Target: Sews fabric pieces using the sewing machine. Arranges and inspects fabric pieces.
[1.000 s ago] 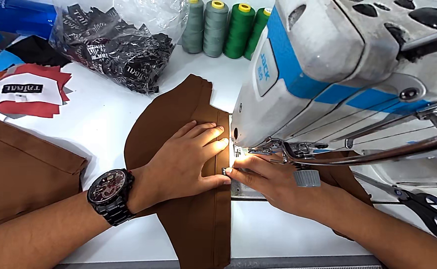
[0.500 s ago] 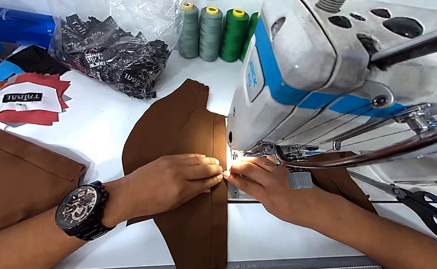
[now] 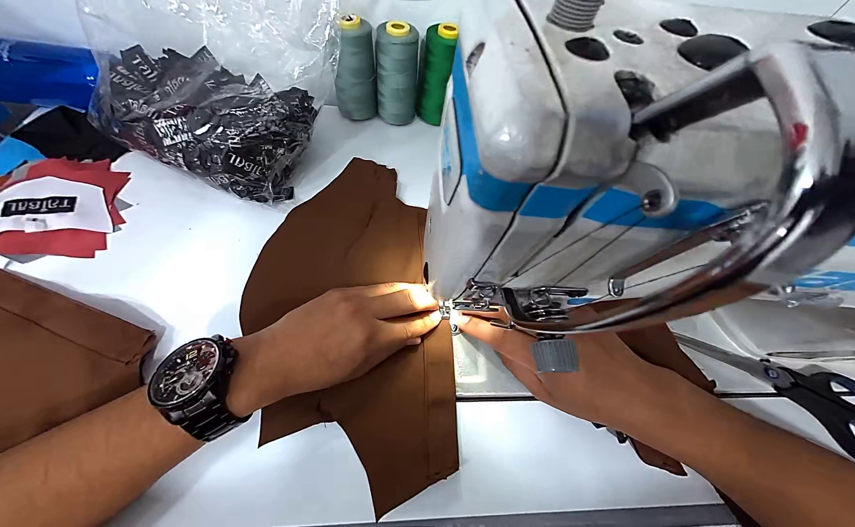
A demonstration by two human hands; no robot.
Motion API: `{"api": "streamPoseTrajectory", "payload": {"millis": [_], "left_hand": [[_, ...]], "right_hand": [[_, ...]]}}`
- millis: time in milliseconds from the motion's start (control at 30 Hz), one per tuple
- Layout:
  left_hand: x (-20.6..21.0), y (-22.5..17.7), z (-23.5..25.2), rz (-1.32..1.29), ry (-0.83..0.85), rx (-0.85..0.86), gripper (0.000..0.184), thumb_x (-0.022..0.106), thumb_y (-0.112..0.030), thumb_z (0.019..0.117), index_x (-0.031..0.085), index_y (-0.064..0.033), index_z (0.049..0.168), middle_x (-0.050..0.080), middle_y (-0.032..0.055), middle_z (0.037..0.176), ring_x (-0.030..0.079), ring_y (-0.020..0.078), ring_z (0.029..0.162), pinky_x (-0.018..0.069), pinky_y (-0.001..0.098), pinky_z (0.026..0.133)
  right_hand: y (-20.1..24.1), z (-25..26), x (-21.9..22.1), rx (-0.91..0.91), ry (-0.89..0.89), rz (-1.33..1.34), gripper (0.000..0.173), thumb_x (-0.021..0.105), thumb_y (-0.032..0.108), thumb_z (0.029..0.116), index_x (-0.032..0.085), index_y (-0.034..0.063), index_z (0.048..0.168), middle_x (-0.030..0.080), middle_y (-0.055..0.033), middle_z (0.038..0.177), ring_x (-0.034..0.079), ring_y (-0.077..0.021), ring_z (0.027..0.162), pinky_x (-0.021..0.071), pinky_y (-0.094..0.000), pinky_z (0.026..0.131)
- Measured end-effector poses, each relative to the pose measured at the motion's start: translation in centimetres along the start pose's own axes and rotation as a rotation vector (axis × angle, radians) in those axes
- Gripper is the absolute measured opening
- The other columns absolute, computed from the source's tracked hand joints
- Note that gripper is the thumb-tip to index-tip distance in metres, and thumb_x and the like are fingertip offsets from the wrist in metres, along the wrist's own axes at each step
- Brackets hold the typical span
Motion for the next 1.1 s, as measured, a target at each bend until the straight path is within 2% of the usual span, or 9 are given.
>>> {"api": "streamPoseTrajectory", "payload": {"millis": [67,133,333,433,767,1000,1100], "left_hand": [[0.1,0.0,0.1,0.002,0.002,0.003,0.031,0.05,-0.02,0.1039,0.077,-0.0135,0.117,0.072,0.0022,0.118,0.066,0.0114,0.112,0.0515,0.0227,0.097],[0.0,-0.1,0.3,0.001,-0.002,0.007,0.03,0.05,-0.02,0.1037,0.077,-0.0137,0.116,0.072,0.0022,0.116,0.066,0.0111,0.11,0.0516,0.0223,0.096],[0.0,-0.1,0.5,-0.006,-0.009,-0.012,0.029,0.052,-0.023,0.1042,0.077,-0.0154,0.117,0.072,0.0002,0.114,0.065,0.009,0.111,0.0507,0.0206,0.097],[0.0,0.0,0.6,0.004,-0.024,-0.011,0.029,0.051,-0.023,0.1043,0.077,-0.0164,0.117,0.072,-0.0016,0.113,0.063,0.0113,0.116,0.0481,0.0253,0.103],[-0.3,-0.3,0.7,0.027,-0.033,-0.037,0.029,0.053,-0.025,0.1036,0.077,-0.0172,0.116,0.073,-0.0009,0.111,0.065,0.0103,0.113,0.0502,0.0217,0.099],[0.1,-0.2,0.4,-0.015,-0.019,-0.064,0.032,0.05,-0.028,0.1046,0.077,-0.0199,0.118,0.072,-0.0004,0.117,0.063,0.0121,0.12,0.0495,0.0247,0.103],[0.4,-0.1,0.2,-0.037,0.008,-0.074,0.035,0.048,-0.034,0.1055,0.076,-0.0217,0.122,0.071,-0.0003,0.121,0.06,0.0132,0.126,0.0473,0.0262,0.108]], "right_hand": [[0.1,0.1,0.5,-0.001,0.026,0.018,0.033,0.048,0.019,0.0994,0.077,0.0179,0.115,0.072,-0.0026,0.102,0.068,-0.0205,0.101,0.0566,-0.0376,0.083],[0.2,0.2,0.9,0.005,0.061,0.023,0.034,0.048,0.02,0.1007,0.076,0.0186,0.119,0.072,-0.0029,0.106,0.067,-0.021,0.106,0.0558,-0.0386,0.086],[0.0,0.2,1.4,0.02,0.077,0.02,0.035,0.048,0.019,0.0989,0.076,0.0192,0.119,0.072,-0.0017,0.104,0.068,-0.0199,0.104,0.0557,-0.0379,0.084],[-0.1,0.3,1.4,0.028,0.089,0.018,0.034,0.049,0.019,0.0986,0.077,0.0193,0.116,0.072,-0.0011,0.102,0.068,-0.0194,0.102,0.0565,-0.0375,0.082],[0.3,0.3,1.2,0.024,0.062,-0.012,0.033,0.049,0.017,0.0999,0.077,0.0182,0.118,0.071,-0.0023,0.1,0.068,-0.0205,0.1,0.056,-0.037,0.081],[0.1,0.2,1.5,0.034,0.093,0.014,0.032,0.051,0.017,0.0999,0.077,0.0182,0.118,0.072,-0.0019,0.101,0.069,-0.0198,0.101,0.0565,-0.0373,0.082],[0.0,0.2,1.5,0.038,0.094,0.021,0.032,0.051,0.017,0.0998,0.077,0.0189,0.118,0.073,-0.0006,0.102,0.069,-0.0184,0.102,0.057,-0.0364,0.083]]}}
Point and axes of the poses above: each hand's wrist, its own z-axis towards the middle knuckle, its own x-axis out of the palm, y = z × x, the point moved 9 cm from there along z, towards the middle knuckle
